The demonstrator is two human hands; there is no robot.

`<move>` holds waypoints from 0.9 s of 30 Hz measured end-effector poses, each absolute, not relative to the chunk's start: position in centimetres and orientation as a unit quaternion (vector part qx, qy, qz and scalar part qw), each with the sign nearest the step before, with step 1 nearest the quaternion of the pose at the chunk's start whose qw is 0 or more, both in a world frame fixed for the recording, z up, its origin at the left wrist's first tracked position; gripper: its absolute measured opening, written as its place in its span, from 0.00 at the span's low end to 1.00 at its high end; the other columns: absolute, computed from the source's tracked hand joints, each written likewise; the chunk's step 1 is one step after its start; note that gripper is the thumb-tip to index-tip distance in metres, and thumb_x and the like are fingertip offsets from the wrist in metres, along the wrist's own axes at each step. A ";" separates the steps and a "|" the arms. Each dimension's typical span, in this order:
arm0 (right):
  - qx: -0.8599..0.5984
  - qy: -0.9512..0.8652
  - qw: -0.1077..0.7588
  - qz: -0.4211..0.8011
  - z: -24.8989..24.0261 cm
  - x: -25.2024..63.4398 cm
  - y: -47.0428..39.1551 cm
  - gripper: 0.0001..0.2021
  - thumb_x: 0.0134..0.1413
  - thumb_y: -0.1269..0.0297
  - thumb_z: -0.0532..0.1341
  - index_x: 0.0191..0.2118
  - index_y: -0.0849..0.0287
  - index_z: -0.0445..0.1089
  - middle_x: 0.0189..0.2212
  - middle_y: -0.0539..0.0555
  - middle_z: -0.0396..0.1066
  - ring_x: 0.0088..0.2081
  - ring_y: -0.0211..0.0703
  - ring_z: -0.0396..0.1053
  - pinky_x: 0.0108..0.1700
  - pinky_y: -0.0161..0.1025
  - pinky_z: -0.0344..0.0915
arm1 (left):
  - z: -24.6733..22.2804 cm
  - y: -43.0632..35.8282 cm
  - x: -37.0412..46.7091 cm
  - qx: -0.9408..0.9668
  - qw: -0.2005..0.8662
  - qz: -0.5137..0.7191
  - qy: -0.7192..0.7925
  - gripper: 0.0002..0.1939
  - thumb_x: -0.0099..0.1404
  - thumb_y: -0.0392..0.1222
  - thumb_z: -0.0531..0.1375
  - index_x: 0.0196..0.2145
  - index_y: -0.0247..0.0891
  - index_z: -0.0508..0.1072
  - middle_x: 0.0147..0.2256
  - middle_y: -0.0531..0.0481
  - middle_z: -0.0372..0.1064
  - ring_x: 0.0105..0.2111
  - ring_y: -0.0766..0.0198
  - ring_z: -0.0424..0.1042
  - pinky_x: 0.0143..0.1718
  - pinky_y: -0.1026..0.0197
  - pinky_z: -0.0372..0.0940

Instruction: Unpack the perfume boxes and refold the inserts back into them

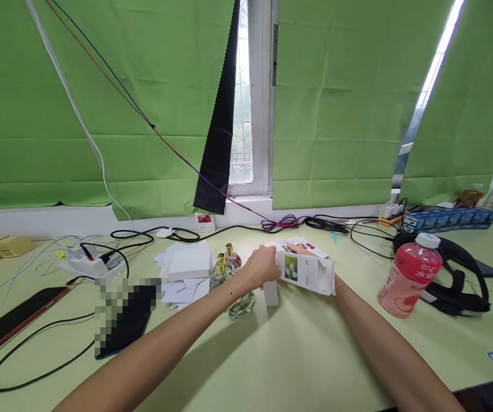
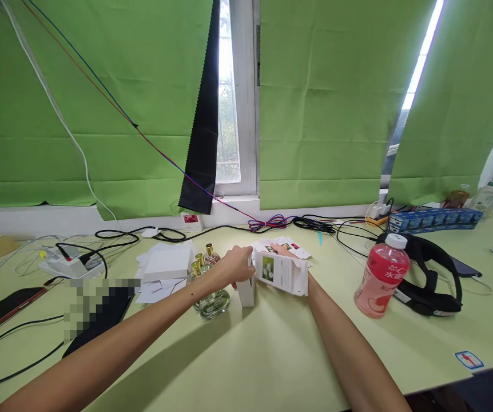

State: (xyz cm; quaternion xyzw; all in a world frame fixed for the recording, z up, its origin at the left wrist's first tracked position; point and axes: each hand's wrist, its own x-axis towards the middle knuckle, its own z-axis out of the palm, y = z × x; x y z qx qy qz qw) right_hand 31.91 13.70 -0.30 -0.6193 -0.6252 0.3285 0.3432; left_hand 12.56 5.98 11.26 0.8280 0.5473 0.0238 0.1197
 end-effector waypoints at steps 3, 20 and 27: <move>-0.614 -0.653 0.311 0.315 -0.2 30.7 15.3 0.39 0.52 0.44 0.64 0.64 0.63 0.62 0.67 0.64 0.54 0.68 0.57 0.51 0.66 0.45 0.50 | 11.3 3.6 12.7 0.837 0.111 0.033 0.535 0.11 0.59 0.37 0.56 0.40 0.35 0.70 0.41 0.37 0.71 0.28 0.56 0.76 0.23 0.60 0.68; -0.583 -0.705 0.389 0.109 6.4 27.5 13.4 0.20 0.66 0.55 0.48 0.48 0.57 0.74 0.53 0.56 0.74 0.60 0.52 0.63 0.66 0.51 0.43 | 7.6 -4.2 8.4 0.768 0.254 0.220 0.545 0.12 0.66 0.49 0.51 0.39 0.42 0.69 0.31 0.47 0.72 0.31 0.57 0.74 0.25 0.63 0.63; -0.572 -0.773 0.253 0.104 13.7 25.8 3.6 0.19 0.61 0.54 0.54 0.26 0.59 0.74 0.25 0.57 0.76 0.29 0.47 0.72 0.36 0.40 0.63 | 4.9 -7.2 5.8 0.625 0.399 0.255 0.621 0.27 0.65 0.59 0.50 0.56 0.42 0.64 0.30 0.50 0.68 0.14 0.64 0.66 0.12 0.63 0.58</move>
